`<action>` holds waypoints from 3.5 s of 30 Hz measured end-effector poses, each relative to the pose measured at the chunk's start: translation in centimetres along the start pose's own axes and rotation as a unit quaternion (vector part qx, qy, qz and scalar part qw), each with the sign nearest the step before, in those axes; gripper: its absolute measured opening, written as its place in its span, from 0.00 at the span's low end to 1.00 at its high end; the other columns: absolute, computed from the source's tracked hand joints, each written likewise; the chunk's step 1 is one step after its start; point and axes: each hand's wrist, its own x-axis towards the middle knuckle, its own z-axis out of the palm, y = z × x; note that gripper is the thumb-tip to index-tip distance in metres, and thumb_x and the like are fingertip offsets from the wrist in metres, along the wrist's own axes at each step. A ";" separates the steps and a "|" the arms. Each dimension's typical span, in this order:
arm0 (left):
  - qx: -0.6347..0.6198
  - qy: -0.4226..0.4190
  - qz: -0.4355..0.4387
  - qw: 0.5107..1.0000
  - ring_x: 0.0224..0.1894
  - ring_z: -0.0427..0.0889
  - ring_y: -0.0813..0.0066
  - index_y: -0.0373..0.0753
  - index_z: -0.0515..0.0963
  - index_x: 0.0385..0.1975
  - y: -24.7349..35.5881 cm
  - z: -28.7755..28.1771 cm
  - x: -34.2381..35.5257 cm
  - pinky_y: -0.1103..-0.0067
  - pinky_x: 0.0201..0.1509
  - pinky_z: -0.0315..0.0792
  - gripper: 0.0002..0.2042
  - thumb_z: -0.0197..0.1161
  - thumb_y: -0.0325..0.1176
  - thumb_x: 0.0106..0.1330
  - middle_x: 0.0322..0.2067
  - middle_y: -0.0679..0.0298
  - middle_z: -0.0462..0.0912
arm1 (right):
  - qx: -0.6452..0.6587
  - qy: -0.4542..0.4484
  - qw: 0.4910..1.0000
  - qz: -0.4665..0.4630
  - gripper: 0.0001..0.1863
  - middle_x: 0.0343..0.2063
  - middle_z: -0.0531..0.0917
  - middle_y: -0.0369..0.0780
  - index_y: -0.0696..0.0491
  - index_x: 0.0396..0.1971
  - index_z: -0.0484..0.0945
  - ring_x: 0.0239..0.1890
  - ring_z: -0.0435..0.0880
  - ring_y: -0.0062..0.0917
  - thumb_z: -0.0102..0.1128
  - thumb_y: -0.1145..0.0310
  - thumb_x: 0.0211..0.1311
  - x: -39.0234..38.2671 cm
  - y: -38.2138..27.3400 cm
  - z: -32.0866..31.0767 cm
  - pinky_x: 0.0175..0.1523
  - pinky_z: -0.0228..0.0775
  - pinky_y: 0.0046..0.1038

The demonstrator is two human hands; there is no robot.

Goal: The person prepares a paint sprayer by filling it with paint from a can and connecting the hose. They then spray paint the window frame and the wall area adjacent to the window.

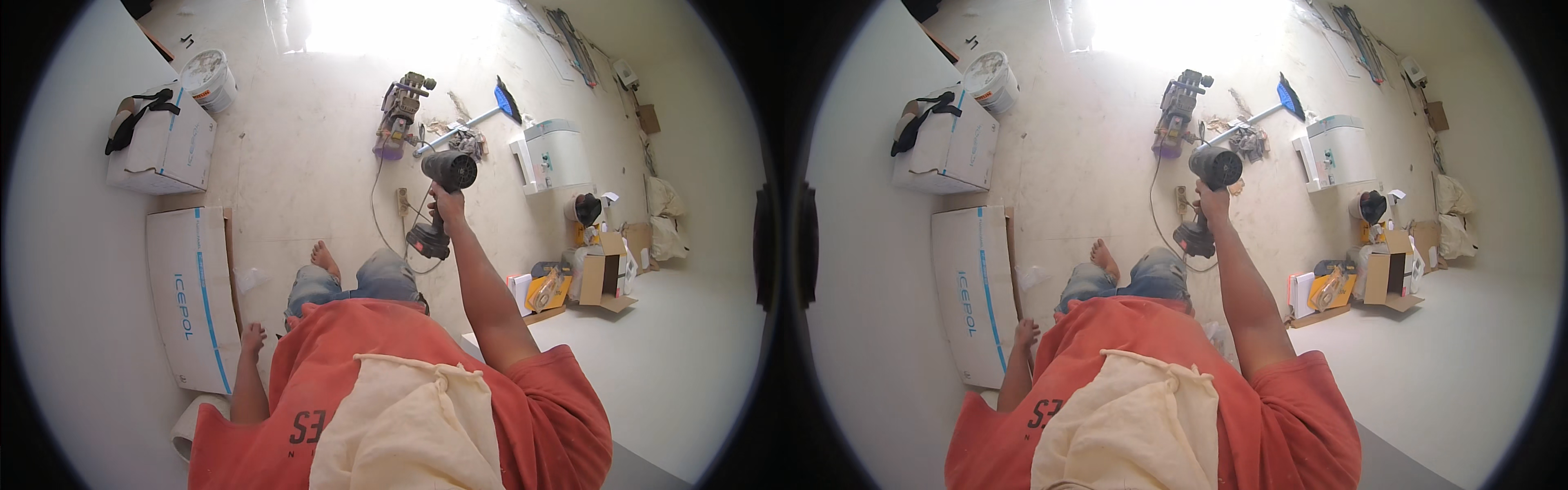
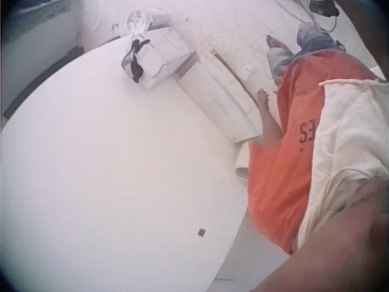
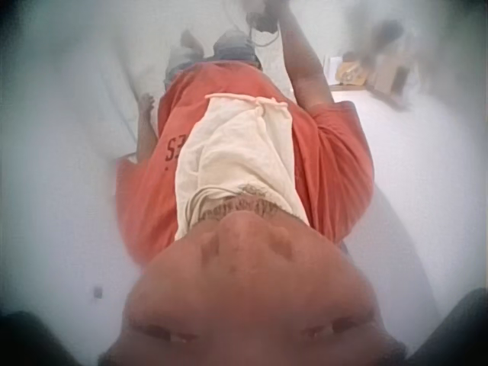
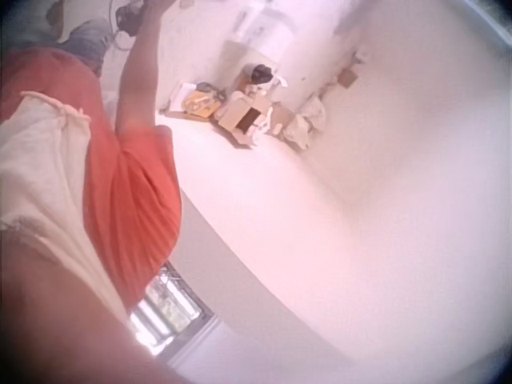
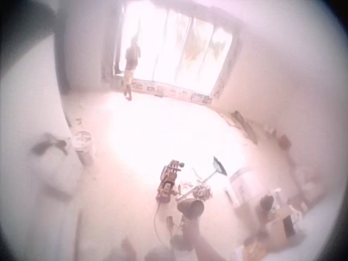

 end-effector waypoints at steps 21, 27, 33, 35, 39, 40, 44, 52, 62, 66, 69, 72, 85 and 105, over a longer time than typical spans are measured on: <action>0.233 -0.158 -0.224 0.933 0.46 0.80 0.65 0.38 0.68 0.57 28.8 4.7 -5.4 0.69 0.46 0.75 0.25 0.49 0.52 0.72 0.43 0.55 0.81 | 0.055 0.100 0.974 0.195 0.07 0.17 0.75 0.38 0.58 0.26 0.75 0.12 0.73 0.22 0.60 0.70 0.54 48.0 -2.1 14.2 0.16 0.66 0.26; 0.040 -0.075 -0.256 0.963 0.46 0.79 0.66 0.38 0.68 0.58 36.0 6.0 -1.4 0.69 0.46 0.74 0.25 0.47 0.52 0.73 0.47 0.56 0.79 | 0.001 0.083 0.980 0.182 0.10 0.21 0.78 0.40 0.60 0.28 0.76 0.13 0.75 0.23 0.60 0.68 0.55 56.0 -5.3 14.9 0.17 0.69 0.25; -0.024 -0.025 -0.275 0.961 0.45 0.78 0.68 0.38 0.68 0.58 42.6 7.9 -0.4 0.72 0.48 0.73 0.25 0.47 0.52 0.73 0.48 0.56 0.78 | -0.078 0.066 0.985 0.141 0.11 0.18 0.78 0.39 0.59 0.28 0.78 0.14 0.76 0.24 0.61 0.65 0.55 61.9 -8.3 17.1 0.20 0.71 0.27; -0.031 -0.025 -0.275 0.961 0.45 0.78 0.68 0.39 0.68 0.58 43.2 8.3 -0.2 0.72 0.48 0.72 0.24 0.48 0.51 0.73 0.48 0.57 0.78 | -0.158 0.044 0.979 0.118 0.12 0.20 0.79 0.40 0.60 0.29 0.79 0.16 0.77 0.23 0.61 0.65 0.55 63.1 -7.8 17.8 0.20 0.71 0.27; -0.037 -0.046 -0.254 0.965 0.45 0.78 0.70 0.39 0.69 0.58 43.4 9.4 0.6 0.74 0.48 0.72 0.22 0.48 0.49 0.74 0.47 0.58 0.78 | -0.396 -0.032 0.918 0.006 0.21 0.35 0.84 0.50 0.63 0.42 0.77 0.33 0.85 0.35 0.60 0.62 0.54 64.1 -6.1 19.1 0.38 0.77 0.36; -0.040 -0.049 -0.251 0.966 0.45 0.78 0.70 0.40 0.69 0.58 43.6 10.2 0.4 0.74 0.48 0.72 0.22 0.48 0.49 0.74 0.47 0.59 0.78 | -0.464 -0.062 0.884 -0.010 0.22 0.38 0.83 0.52 0.64 0.44 0.75 0.39 0.85 0.39 0.60 0.62 0.54 63.5 -7.6 20.4 0.44 0.76 0.38; -0.060 -0.029 -0.306 0.950 0.45 0.79 0.71 0.39 0.70 0.58 44.3 11.6 0.7 0.75 0.47 0.73 0.21 0.48 0.47 0.74 0.46 0.61 0.79 | -0.580 -0.189 0.792 0.029 0.30 0.45 0.81 0.58 0.64 0.54 0.66 0.52 0.79 0.50 0.58 0.62 0.54 61.7 -11.5 24.9 0.58 0.70 0.43; -0.036 -0.041 -0.280 0.959 0.48 0.79 0.72 0.35 0.72 0.56 42.7 15.0 2.1 0.76 0.50 0.74 0.20 0.47 0.43 0.75 0.48 0.60 0.79 | -0.657 -0.279 0.696 0.084 0.27 0.49 0.79 0.55 0.61 0.58 0.61 0.52 0.81 0.47 0.57 0.67 0.62 54.9 1.0 31.1 0.57 0.73 0.43; -0.064 -0.059 -0.290 0.953 0.48 0.78 0.72 0.35 0.73 0.56 37.4 12.7 5.4 0.76 0.51 0.72 0.20 0.47 0.44 0.75 0.46 0.61 0.80 | -0.615 -0.151 0.768 0.096 0.35 0.50 0.79 0.53 0.57 0.62 0.57 0.50 0.81 0.49 0.61 0.63 0.57 51.6 6.2 29.5 0.55 0.73 0.44; -0.031 -0.076 -0.245 0.966 0.48 0.78 0.73 0.36 0.73 0.56 36.3 9.9 7.8 0.76 0.51 0.71 0.20 0.46 0.44 0.75 0.46 0.61 0.80 | -0.504 -0.009 0.863 0.034 0.35 0.44 0.82 0.53 0.55 0.60 0.62 0.48 0.82 0.50 0.63 0.61 0.53 51.8 0.2 29.9 0.54 0.73 0.44; -0.016 -0.103 -0.232 0.967 0.46 0.78 0.74 0.37 0.73 0.56 35.2 6.7 10.2 0.77 0.48 0.71 0.21 0.48 0.46 0.74 0.47 0.62 0.80 | -0.398 0.108 0.910 -0.035 0.23 0.37 0.84 0.53 0.57 0.47 0.76 0.42 0.84 0.47 0.63 0.62 0.50 55.4 -2.9 28.1 0.49 0.74 0.43; -0.020 -0.085 -0.261 0.961 0.44 0.77 0.75 0.38 0.73 0.56 36.9 5.2 11.3 0.77 0.45 0.70 0.22 0.48 0.49 0.73 0.47 0.62 0.80 | -0.196 0.136 0.970 0.036 0.16 0.30 0.83 0.44 0.60 0.36 0.78 0.25 0.82 0.30 0.63 0.65 0.51 58.9 -4.9 25.9 0.30 0.76 0.31; 0.004 -0.085 -0.219 0.972 0.44 0.78 0.70 0.39 0.71 0.57 39.3 3.8 11.1 0.73 0.45 0.73 0.22 0.47 0.49 0.73 0.46 0.60 0.80 | -0.087 0.067 0.965 0.238 0.11 0.19 0.78 0.41 0.59 0.26 0.77 0.17 0.77 0.25 0.62 0.66 0.53 55.4 -7.7 17.7 0.20 0.70 0.26; 0.082 -0.089 -0.138 0.983 0.45 0.79 0.71 0.37 0.70 0.57 50.6 7.7 10.7 0.74 0.48 0.73 0.21 0.46 0.46 0.74 0.47 0.59 0.80 | -0.016 0.069 0.976 0.203 0.15 0.26 0.81 0.42 0.61 0.38 0.75 0.17 0.77 0.21 0.63 0.67 0.55 48.8 -2.8 13.4 0.18 0.69 0.25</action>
